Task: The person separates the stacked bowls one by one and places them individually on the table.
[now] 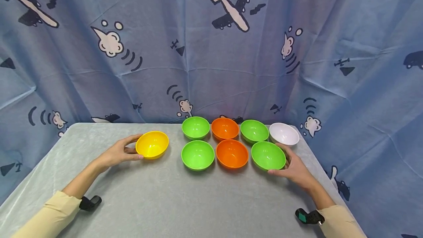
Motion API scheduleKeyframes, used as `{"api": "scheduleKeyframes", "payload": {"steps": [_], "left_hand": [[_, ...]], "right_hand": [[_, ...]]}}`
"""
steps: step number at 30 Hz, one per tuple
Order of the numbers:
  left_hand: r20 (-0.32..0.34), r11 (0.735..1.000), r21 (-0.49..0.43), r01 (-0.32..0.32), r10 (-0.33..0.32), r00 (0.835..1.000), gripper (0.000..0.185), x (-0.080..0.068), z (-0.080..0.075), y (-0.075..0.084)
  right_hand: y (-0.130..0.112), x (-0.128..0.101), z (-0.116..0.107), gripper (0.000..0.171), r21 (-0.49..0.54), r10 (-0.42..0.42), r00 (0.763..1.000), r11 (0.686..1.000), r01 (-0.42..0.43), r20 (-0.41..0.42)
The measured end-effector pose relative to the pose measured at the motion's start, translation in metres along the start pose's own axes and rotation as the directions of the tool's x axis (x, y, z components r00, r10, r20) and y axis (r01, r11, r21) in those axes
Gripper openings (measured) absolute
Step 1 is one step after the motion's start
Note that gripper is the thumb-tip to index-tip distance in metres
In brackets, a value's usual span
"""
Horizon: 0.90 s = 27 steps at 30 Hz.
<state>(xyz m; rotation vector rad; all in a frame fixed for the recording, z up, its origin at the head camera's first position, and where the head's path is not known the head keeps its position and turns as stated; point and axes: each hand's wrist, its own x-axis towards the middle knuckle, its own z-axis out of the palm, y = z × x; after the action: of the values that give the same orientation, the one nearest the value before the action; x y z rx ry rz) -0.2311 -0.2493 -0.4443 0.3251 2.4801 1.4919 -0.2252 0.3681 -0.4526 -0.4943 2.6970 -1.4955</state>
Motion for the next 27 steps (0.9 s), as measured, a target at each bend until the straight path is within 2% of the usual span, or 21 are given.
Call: {"api": "scheduleKeyframes", "payload": {"steps": [8,11,14,17,22,27], "left_hand": [[0.003,1.000,-0.009,0.008,-0.008,1.000,0.096,-0.003,0.001,0.001],[0.003,1.000,-0.001,-0.010,0.010,1.000,0.098,-0.003,0.002,0.002],[-0.020,0.997,0.057,-0.049,0.050,0.999,0.103,-0.003,0.005,0.004],[-0.049,0.984,0.158,-0.086,0.095,0.994,0.109,0.000,0.011,0.007],[-0.095,0.950,0.305,-0.071,0.105,0.990,0.111,0.008,0.020,0.011],[-0.128,0.954,0.297,-0.038,0.079,0.989,0.109,0.012,0.022,0.011]], "right_hand": [[0.005,0.001,0.005,0.099,-0.008,0.032,0.999,0.999,-0.032,0.036],[0.004,0.001,0.004,0.099,-0.013,0.052,0.998,0.999,-0.051,0.046],[0.001,0.002,0.004,0.100,-0.018,0.058,0.997,0.998,-0.057,0.054],[-0.001,0.003,0.003,0.101,-0.041,0.064,0.996,0.997,-0.062,0.059],[-0.001,0.003,0.001,0.102,-0.091,0.085,0.994,0.993,-0.079,0.063],[0.001,0.003,0.002,0.104,-0.094,0.094,0.993,0.992,-0.087,0.066]]}}
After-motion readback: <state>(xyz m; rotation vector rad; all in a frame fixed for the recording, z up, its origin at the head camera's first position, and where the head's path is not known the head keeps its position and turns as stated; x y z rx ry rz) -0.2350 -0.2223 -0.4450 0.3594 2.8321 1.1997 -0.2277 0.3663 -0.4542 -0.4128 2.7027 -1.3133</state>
